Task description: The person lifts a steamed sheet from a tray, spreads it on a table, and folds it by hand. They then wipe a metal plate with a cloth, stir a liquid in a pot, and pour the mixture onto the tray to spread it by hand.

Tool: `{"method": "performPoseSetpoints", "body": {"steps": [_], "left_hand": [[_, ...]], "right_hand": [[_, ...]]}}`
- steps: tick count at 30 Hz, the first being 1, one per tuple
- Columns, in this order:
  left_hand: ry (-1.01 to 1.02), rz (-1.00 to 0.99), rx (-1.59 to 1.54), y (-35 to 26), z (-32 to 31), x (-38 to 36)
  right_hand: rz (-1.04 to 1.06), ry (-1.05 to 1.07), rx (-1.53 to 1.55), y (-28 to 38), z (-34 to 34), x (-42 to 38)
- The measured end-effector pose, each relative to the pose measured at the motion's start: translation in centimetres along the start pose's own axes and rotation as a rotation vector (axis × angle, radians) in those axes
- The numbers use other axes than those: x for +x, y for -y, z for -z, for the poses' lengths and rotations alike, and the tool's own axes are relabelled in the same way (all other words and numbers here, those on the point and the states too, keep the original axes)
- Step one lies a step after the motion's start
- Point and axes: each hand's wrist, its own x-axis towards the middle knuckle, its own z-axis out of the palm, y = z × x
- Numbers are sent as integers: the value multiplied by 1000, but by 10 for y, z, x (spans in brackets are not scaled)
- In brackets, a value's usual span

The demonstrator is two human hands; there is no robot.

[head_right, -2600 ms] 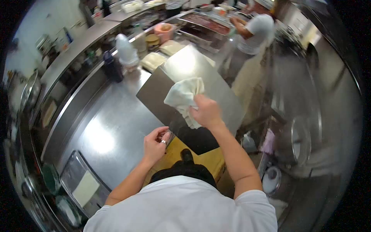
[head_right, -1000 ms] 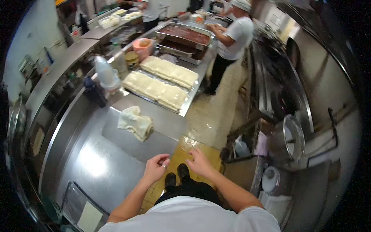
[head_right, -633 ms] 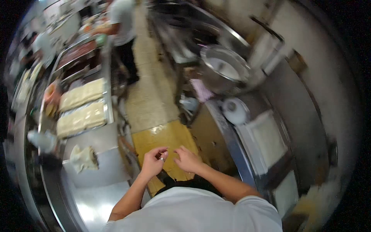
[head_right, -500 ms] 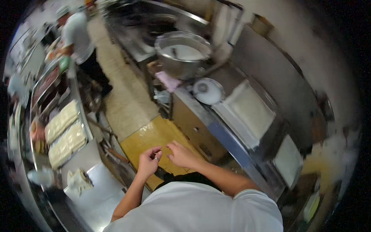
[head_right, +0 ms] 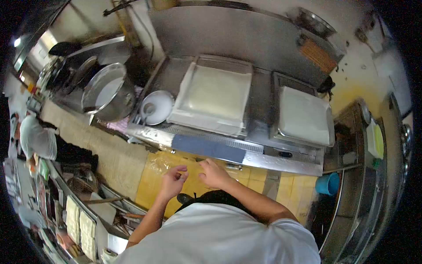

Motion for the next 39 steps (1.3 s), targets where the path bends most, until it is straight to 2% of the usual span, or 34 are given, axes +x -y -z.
{"method": "performPoseSetpoints", "body": {"steps": [5,8,9,10,13,14,17,20,26,29,35,38,39], "left_hand": [[191,-60,112,-23,-84,54],[141,-414,574,13,-140,91],[187,-419,644,16,-156,95],[235,-425,715,17,-170,102],[371,-430,1010,27,-203,114],[414,-424,1125,32,-208,114],[521,-312,1221,22,-213,121],[595,-302,1251,37,-214,136],[635,-154,1099,-5,-204,132],[607,-175,1016,17,-199,134],[578,-236,975,33,-192,142],[588,-216,987,19,-190,153],[603,-174,983,13,-190,157]], "right_hand": [[-113,-82,29,-78,35,-18],[-92,-157,-114,-139,33,-21],[-82,-183,-168,-151,31,-27],[-145,-50,-122,-155,35,-28],[-84,-30,-359,-176,19,-31],[-153,34,-268,-186,11,-31],[-44,37,-394,-205,6,-39],[-26,80,-358,-208,15,-37],[-86,188,-393,-192,34,-23],[-66,121,-380,-200,28,-17],[-96,214,-360,-192,52,-8],[-143,177,-209,-196,62,-7],[-143,76,-119,-196,68,-9]]}}
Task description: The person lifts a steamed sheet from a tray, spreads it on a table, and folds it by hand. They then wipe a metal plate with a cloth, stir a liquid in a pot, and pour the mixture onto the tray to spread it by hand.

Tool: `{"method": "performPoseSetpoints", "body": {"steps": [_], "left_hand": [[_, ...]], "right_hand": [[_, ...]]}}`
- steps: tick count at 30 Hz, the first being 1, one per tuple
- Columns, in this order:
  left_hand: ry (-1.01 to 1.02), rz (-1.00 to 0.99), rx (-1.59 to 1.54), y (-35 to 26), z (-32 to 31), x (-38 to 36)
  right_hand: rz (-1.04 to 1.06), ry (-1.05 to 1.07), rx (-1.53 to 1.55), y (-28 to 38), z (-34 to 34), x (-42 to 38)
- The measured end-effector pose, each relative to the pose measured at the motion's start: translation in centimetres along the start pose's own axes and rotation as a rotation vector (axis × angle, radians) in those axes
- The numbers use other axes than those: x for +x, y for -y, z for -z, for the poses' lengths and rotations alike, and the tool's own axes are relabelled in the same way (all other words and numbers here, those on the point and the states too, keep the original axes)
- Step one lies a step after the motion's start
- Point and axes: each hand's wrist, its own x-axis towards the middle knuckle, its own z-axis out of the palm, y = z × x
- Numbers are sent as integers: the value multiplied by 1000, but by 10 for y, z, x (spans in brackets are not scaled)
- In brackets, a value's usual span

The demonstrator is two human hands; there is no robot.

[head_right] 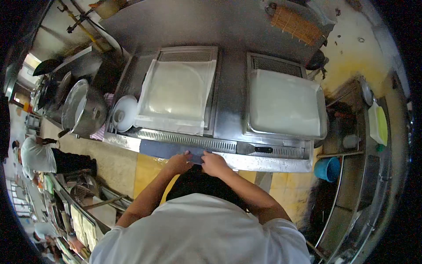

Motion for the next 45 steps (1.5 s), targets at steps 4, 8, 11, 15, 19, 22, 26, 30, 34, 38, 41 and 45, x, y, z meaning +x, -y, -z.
{"method": "performPoseSetpoints", "body": {"steps": [4,8,11,15,19,22,26,30,34,38,41,45], "left_hand": [[86,25,-86,-15,43,4],[-56,-112,-259,-9,81,9],[-132,-217,-398,3,116,26],[-266,-170,-586,19,183,49],[-448,-77,-626,73,226,97],[-812,-149,-516,140,254,145],[-944,106,-291,229,311,201],[-941,269,-93,282,353,241],[-989,176,-115,320,354,298],[-935,116,-87,314,362,333],[-802,234,-244,298,372,337],[-997,94,-294,298,369,327]], "right_hand": [[-155,-444,238,-13,51,-9],[-474,-840,-34,-75,97,-4],[-700,-495,-45,-78,133,5],[-713,-517,-55,-47,164,48],[-526,-613,9,-32,186,127],[-299,-802,203,-55,206,209],[-373,-847,297,-96,245,310],[-387,-871,92,-130,259,375],[-488,-807,-84,-141,260,396],[-540,-827,-167,-145,261,396],[-499,-811,-173,-168,256,396],[-506,-892,-53,-133,258,374]]}}
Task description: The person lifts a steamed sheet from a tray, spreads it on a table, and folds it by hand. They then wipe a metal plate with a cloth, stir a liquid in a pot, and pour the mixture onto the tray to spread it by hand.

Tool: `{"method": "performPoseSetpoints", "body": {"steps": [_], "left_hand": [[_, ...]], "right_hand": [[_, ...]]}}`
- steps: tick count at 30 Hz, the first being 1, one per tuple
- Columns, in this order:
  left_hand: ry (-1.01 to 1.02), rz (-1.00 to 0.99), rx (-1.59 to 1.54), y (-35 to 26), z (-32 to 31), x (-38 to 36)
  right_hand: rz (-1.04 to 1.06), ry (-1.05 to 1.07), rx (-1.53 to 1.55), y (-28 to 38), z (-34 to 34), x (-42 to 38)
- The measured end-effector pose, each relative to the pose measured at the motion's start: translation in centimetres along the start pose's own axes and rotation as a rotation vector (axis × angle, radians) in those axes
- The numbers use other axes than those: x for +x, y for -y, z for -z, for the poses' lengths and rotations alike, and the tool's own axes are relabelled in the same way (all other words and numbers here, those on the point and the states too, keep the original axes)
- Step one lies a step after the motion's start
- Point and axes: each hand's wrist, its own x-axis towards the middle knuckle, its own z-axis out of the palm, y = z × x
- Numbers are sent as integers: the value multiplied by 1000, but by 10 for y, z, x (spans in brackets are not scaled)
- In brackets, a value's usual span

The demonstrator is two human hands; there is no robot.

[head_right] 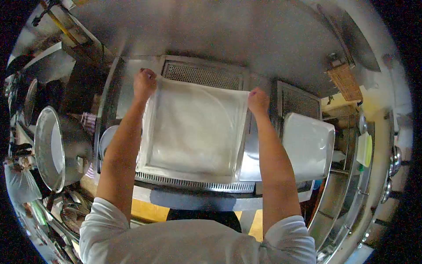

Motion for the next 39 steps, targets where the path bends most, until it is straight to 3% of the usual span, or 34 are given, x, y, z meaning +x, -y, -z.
{"method": "performPoseSetpoints", "body": {"steps": [2,5,8,11,14,21,24,27,39], "left_hand": [[-86,-50,-97,13,-2,1],[-265,-1,-137,-19,34,-26],[-369,-110,-168,-22,64,-54],[-510,-187,-215,-41,109,-102],[-590,-149,-208,-67,165,-162],[-863,51,-339,-127,275,-338],[-988,121,-282,-121,303,-416],[-1031,226,-205,-116,332,-503],[-1635,428,30,-213,455,-855]], "right_hand": [[39,-45,31,8,17,-11],[89,-119,63,10,42,-27],[259,-189,137,9,78,-53],[245,-213,229,28,129,-91],[391,-326,309,40,180,-130],[691,-363,371,71,295,-223],[828,-356,416,90,329,-261],[915,-280,511,114,350,-296],[1586,-66,865,254,415,-481]]}}
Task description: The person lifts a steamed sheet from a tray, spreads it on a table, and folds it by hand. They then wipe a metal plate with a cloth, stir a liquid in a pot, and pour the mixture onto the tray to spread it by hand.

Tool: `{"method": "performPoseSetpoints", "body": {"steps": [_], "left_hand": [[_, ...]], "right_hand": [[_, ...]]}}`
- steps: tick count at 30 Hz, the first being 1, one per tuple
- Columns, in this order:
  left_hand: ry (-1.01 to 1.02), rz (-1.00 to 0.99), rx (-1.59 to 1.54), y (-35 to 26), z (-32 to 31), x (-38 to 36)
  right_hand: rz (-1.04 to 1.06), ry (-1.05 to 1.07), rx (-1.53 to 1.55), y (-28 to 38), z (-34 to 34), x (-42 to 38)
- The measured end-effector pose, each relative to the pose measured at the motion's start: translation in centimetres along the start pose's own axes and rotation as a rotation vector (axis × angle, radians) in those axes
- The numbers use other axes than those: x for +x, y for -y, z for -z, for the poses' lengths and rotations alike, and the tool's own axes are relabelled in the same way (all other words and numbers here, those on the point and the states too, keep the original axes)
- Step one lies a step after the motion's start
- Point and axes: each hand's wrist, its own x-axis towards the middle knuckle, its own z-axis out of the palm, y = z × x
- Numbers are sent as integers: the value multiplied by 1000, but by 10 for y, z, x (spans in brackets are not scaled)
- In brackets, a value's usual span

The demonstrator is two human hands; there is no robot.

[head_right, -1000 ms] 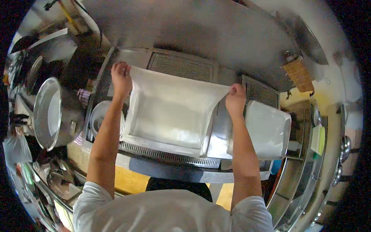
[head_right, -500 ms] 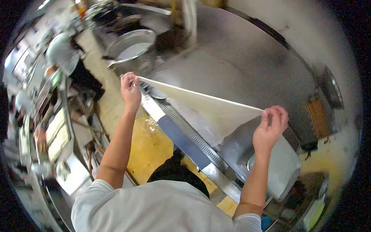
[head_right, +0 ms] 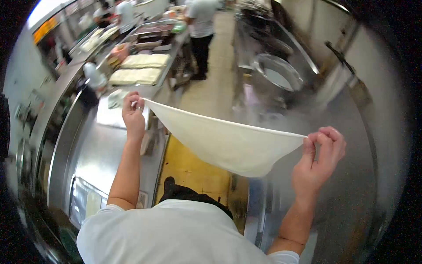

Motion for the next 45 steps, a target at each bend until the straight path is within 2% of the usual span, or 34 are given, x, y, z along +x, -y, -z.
{"method": "performPoseSetpoints", "body": {"steps": [2,4,9,14,18,22,25,27,32,36,38,39,41,43,44,45], "left_hand": [[-117,-38,90,-1,72,17],[-224,-200,233,-17,140,27],[-465,-283,623,-59,307,39],[-637,-212,858,-84,448,34],[-730,-59,994,-81,534,32],[-783,48,1092,-54,611,27],[-833,74,1136,-43,640,31],[-840,47,1183,-40,654,40],[-836,23,1251,-59,664,70],[-887,38,1251,-85,633,78],[-814,59,1293,-85,628,63],[-777,73,1311,-82,623,51],[-785,-41,1232,-65,596,19],[-704,121,1099,-53,558,-31],[-635,136,1144,-34,546,-68],[-602,241,1105,-22,521,-102]], "right_hand": [[79,-20,156,39,-33,25],[176,-22,292,77,-69,48],[311,70,603,214,-157,93],[462,197,850,373,-262,106],[481,403,992,501,-350,98],[568,499,985,618,-443,70],[524,673,968,686,-483,56],[519,677,950,720,-504,51],[489,704,1011,766,-520,66],[479,677,1036,765,-535,78],[504,628,1059,742,-536,75],[487,687,1114,726,-539,68],[452,807,1216,682,-549,47],[501,897,1137,622,-548,10],[577,771,1257,588,-573,-27],[615,803,1100,550,-560,-50]]}}
